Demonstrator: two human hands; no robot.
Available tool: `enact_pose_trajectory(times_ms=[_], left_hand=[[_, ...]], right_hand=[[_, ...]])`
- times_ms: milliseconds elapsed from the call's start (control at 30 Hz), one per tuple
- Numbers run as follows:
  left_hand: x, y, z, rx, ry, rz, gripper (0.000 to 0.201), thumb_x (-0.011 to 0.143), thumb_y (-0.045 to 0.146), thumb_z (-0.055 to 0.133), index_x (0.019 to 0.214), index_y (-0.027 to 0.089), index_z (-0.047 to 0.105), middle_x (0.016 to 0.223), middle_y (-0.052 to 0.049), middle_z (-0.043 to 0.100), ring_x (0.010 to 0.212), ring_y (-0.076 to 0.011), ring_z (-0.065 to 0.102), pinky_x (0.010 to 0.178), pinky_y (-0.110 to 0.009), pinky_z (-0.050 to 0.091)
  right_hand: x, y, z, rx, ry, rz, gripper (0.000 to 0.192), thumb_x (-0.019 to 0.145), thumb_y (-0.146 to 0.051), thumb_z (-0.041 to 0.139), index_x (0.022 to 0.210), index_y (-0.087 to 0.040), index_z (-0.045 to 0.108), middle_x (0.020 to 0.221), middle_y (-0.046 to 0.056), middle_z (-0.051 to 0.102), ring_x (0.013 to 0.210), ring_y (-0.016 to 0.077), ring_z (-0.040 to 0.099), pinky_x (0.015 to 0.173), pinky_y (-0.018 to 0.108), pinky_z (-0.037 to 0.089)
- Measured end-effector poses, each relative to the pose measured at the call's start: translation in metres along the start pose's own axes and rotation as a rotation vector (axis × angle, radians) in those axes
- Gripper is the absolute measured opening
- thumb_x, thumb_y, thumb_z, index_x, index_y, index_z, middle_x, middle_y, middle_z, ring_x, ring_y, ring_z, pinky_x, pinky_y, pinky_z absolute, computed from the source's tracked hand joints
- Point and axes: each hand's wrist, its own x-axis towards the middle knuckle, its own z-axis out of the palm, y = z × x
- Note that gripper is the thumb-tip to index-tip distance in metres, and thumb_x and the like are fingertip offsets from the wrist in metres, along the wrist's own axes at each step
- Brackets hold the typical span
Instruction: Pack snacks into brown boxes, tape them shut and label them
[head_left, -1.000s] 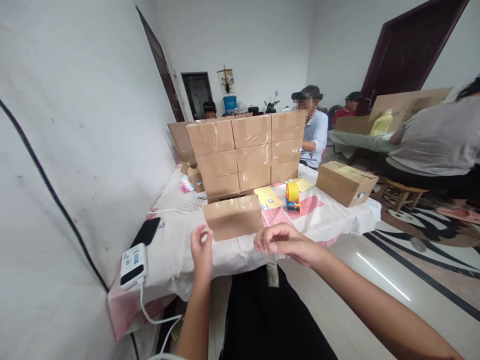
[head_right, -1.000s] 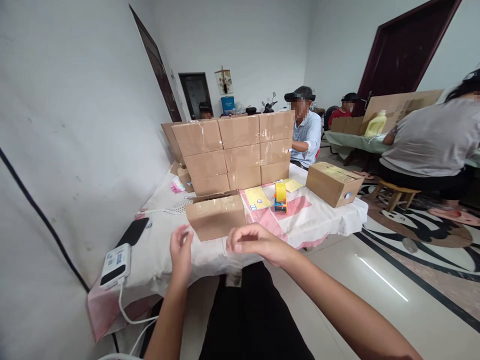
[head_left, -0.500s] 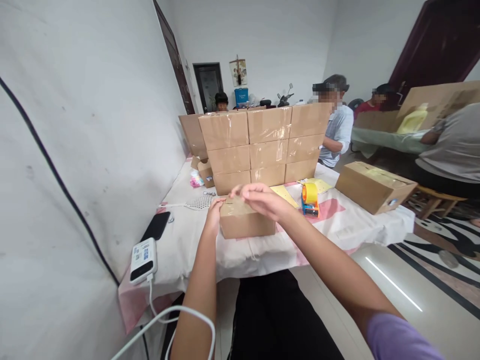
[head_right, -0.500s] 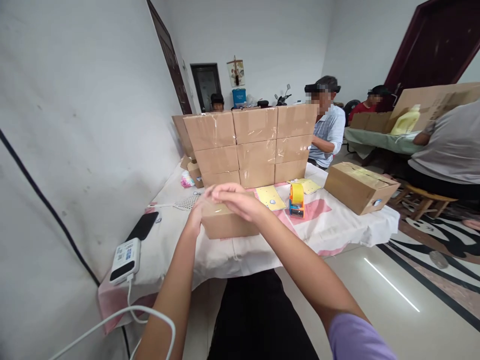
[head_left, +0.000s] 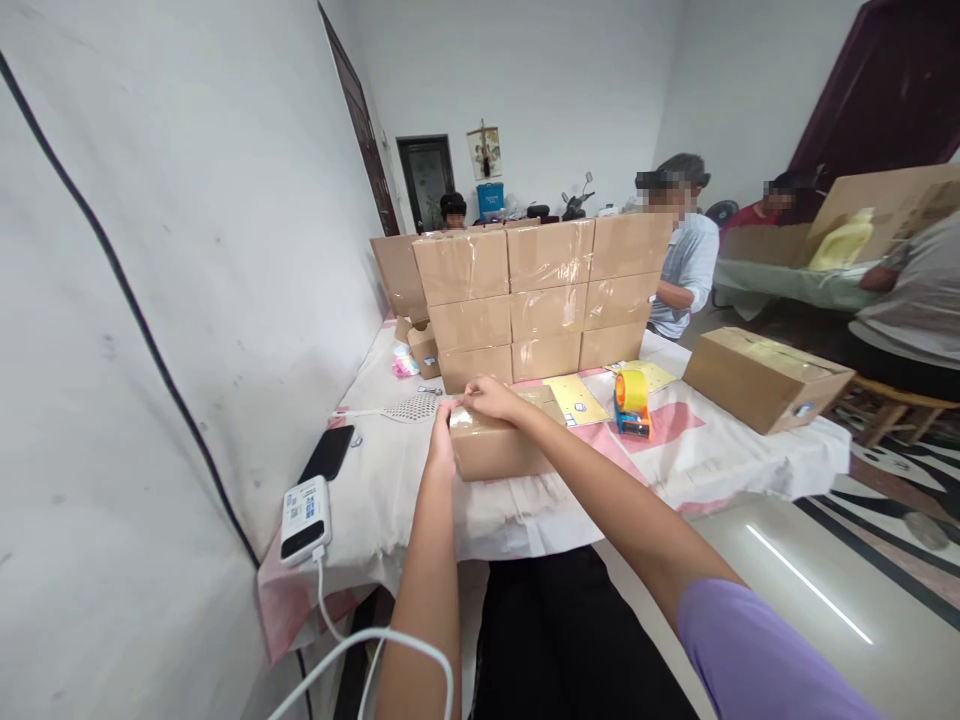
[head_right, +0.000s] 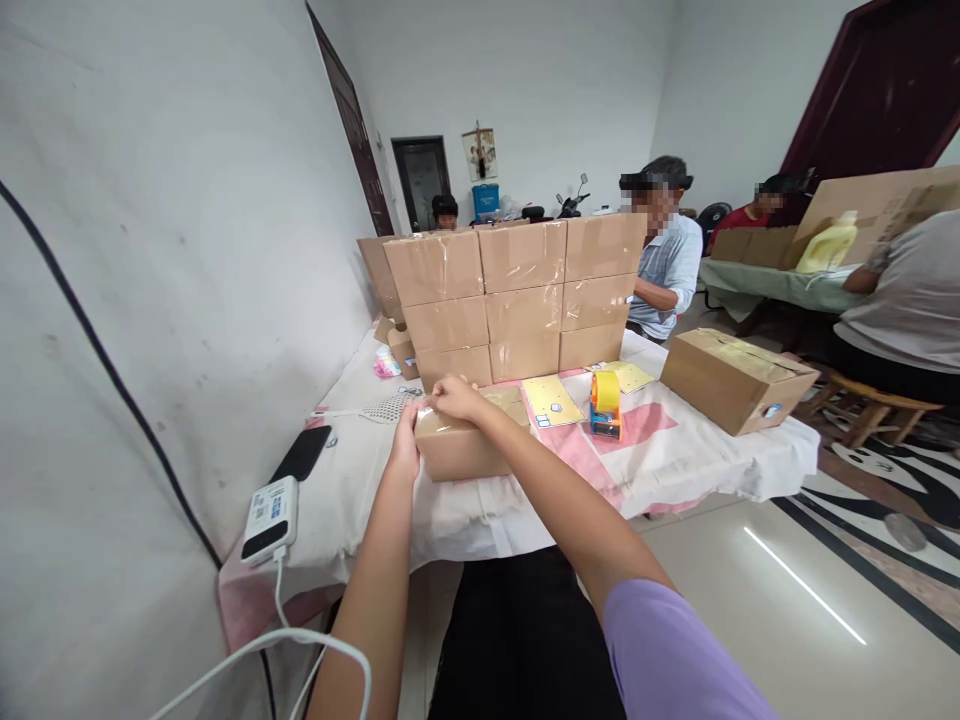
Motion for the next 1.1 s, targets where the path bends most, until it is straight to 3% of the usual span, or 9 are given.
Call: enact_pose_trajectory(times_ms=[133, 333, 400, 467, 533, 633, 733, 1000, 1100], left_hand=[[-0.003, 0.001, -0.003, -0.003, -0.001, 0.029, 0.04, 0.075, 0.027, 0.064, 0.114, 0.018, 0.068, 0.114, -0.005, 0.073, 0.114, -0.0261, 0.065, 0.096, -0.033, 0.048], [-0.006, 0.0, -0.007, -0.008, -0.041, 0.028, 0.051, 0.077, 0.022, 0.06, 0.128, 0.021, 0.063, 0.135, -0.006, 0.065, 0.127, -0.0257, 0.058, 0.105, -0.033, 0.046], [-0.006, -0.001, -0.007, -0.01, -0.05, 0.018, 0.054, 0.078, 0.023, 0.06, 0.133, 0.021, 0.06, 0.14, -0.006, 0.062, 0.129, -0.026, 0.058, 0.106, -0.034, 0.045], [-0.007, -0.003, -0.008, -0.009, -0.053, 0.01, 0.057, 0.08, 0.023, 0.059, 0.137, 0.022, 0.058, 0.145, -0.007, 0.058, 0.13, -0.0261, 0.056, 0.108, -0.035, 0.044], [-0.007, -0.004, -0.009, -0.006, -0.052, 0.011, 0.057, 0.082, 0.023, 0.058, 0.138, 0.022, 0.056, 0.149, -0.007, 0.054, 0.134, -0.0256, 0.053, 0.111, -0.035, 0.042], [-0.006, -0.005, -0.009, 0.0, -0.051, 0.018, 0.056, 0.083, 0.022, 0.056, 0.139, 0.022, 0.056, 0.152, -0.007, 0.051, 0.138, -0.0254, 0.05, 0.112, -0.034, 0.04], [-0.006, -0.004, -0.01, 0.014, -0.051, 0.011, 0.057, 0.084, 0.022, 0.056, 0.141, 0.022, 0.055, 0.151, -0.008, 0.052, 0.135, -0.0263, 0.053, 0.112, -0.037, 0.042], [-0.006, -0.002, -0.009, 0.034, -0.048, 0.003, 0.056, 0.086, 0.022, 0.057, 0.142, 0.023, 0.055, 0.151, -0.007, 0.052, 0.136, -0.0244, 0.053, 0.112, -0.035, 0.042], [-0.006, -0.001, -0.01, 0.044, -0.048, 0.0, 0.053, 0.087, 0.023, 0.058, 0.14, 0.024, 0.057, 0.151, -0.006, 0.052, 0.135, -0.0245, 0.053, 0.111, -0.033, 0.044]], right_hand=[[0.003, 0.002, 0.006, -0.077, 0.006, 0.02, 0.027, 0.09, -0.036, 0.056, 0.082, -0.016, 0.071, 0.102, 0.008, 0.07, 0.104, 0.0248, 0.056, 0.084, 0.031, 0.037], [0.007, 0.006, 0.019, -0.112, 0.006, 0.028, 0.028, 0.091, -0.041, 0.055, 0.09, -0.018, 0.069, 0.122, 0.012, 0.062, 0.118, 0.0293, 0.052, 0.096, 0.038, 0.036], [0.007, 0.005, 0.02, -0.122, 0.028, 0.047, 0.032, 0.089, -0.043, 0.058, 0.104, -0.016, 0.066, 0.13, 0.015, 0.057, 0.122, 0.0316, 0.051, 0.099, 0.042, 0.036], [0.007, 0.003, 0.018, -0.137, 0.049, 0.101, 0.048, 0.086, -0.044, 0.061, 0.124, -0.014, 0.056, 0.138, 0.019, 0.051, 0.126, 0.0339, 0.05, 0.1, 0.043, 0.038], [0.007, 0.001, 0.016, -0.154, 0.035, 0.155, 0.054, 0.087, -0.045, 0.061, 0.13, -0.014, 0.052, 0.138, 0.02, 0.053, 0.127, 0.0353, 0.05, 0.1, 0.043, 0.038], [0.006, -0.002, 0.013, -0.167, -0.027, 0.162, 0.038, 0.093, -0.045, 0.052, 0.117, -0.017, 0.061, 0.123, 0.017, 0.067, 0.12, 0.034, 0.058, 0.1, 0.044, 0.038], [0.004, -0.003, 0.013, -0.173, -0.04, 0.135, 0.036, 0.096, -0.043, 0.045, 0.114, -0.018, 0.064, 0.116, 0.015, 0.071, 0.114, 0.0328, 0.063, 0.1, 0.044, 0.038], [0.0, 0.003, 0.018, -0.206, -0.054, 0.054, 0.048, 0.096, -0.048, 0.044, 0.123, -0.012, 0.062, 0.131, 0.022, 0.064, 0.128, 0.0393, 0.054, 0.106, 0.052, 0.035], [-0.004, 0.006, 0.017, -0.199, -0.088, -0.027, 0.054, 0.097, -0.045, 0.041, 0.138, -0.012, 0.053, 0.145, 0.022, 0.053, 0.137, 0.0367, 0.047, 0.112, 0.051, 0.032]])
